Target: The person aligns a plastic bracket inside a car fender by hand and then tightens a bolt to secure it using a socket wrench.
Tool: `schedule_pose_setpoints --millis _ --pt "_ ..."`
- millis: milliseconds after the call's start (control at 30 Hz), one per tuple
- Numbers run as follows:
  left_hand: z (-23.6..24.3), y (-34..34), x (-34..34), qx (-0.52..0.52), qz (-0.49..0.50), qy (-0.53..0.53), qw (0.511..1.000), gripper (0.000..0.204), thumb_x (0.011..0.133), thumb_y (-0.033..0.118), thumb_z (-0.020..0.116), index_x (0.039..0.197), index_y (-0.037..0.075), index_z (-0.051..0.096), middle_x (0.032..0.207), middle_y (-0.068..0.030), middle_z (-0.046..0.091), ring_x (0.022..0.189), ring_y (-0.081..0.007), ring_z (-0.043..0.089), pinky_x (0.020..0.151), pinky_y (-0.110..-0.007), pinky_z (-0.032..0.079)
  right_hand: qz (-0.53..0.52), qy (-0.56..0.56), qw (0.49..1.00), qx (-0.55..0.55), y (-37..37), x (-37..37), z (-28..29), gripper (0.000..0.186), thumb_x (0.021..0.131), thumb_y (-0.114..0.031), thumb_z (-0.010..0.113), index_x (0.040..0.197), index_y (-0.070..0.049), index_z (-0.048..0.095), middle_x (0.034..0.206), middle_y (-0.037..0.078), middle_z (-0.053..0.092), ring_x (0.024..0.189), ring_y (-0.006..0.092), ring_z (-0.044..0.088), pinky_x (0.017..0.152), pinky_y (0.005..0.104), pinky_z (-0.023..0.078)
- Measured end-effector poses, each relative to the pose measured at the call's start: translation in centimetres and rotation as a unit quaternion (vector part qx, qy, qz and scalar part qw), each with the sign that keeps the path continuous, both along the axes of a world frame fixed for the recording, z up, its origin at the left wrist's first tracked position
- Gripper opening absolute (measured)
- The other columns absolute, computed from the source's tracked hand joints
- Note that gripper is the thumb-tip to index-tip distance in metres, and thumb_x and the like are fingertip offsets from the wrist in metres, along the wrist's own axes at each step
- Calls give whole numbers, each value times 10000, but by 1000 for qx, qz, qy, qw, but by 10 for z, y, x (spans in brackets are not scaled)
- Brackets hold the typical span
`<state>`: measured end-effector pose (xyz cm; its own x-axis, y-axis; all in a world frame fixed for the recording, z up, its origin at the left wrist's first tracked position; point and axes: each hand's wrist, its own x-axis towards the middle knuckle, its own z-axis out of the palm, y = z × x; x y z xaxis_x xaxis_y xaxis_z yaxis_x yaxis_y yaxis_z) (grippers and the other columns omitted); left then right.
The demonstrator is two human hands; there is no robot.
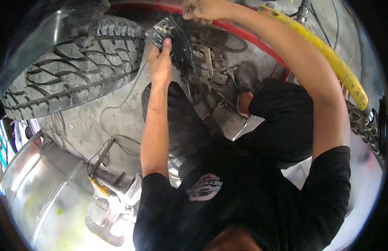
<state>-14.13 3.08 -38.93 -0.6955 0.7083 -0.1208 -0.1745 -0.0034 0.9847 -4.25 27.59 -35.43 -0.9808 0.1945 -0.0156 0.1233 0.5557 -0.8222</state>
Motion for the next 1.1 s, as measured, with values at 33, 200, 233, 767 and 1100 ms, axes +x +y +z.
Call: schedule_pose_setpoints --millis 33,200,233,767,1100 --pt "-14 -9 0 -93 -16 22 995 299 1027 226 663 1164 -40 669 1074 -61 697 956 -127 607 823 -266 463 77 25 991 107 -7 5 -25 235 955 -185 649 990 46 678 773 250 696 723 374 708 662 441 552" --pt "-90 -35 -20 -394 -121 177 894 380 991 218 666 1240 -69 654 1168 -247 717 1081 -341 691 941 -400 496 63 -259 936 229 -75 24 -113 271 877 -141 702 1118 -23 665 1094 226 704 1012 419 696 861 484 570" --pt "-113 -22 -1 -382 -135 168 899 380 991 218 666 1240 -69 654 1168 -247 717 1081 -341 691 941 -400 496 62 -293 928 220 -69 53 -152 285 872 -155 693 1120 -17 680 1076 230 717 1037 408 700 860 489 572" --pt "-136 -16 49 -369 -107 61 921 457 999 212 620 1366 -53 556 1360 -264 618 1256 -394 597 1011 -461 483 -319 -193 928 29 -192 63 -181 520 895 -181 699 1385 -79 559 1093 306 691 1059 441 676 899 537 541" --pt "-96 -27 7 -264 -36 63 962 167 1027 79 579 1069 -24 704 840 -92 699 623 -121 613 570 -300 500 -290 -272 904 156 -177 150 -229 454 929 -136 629 1354 2 548 1058 233 719 940 382 722 822 447 600"
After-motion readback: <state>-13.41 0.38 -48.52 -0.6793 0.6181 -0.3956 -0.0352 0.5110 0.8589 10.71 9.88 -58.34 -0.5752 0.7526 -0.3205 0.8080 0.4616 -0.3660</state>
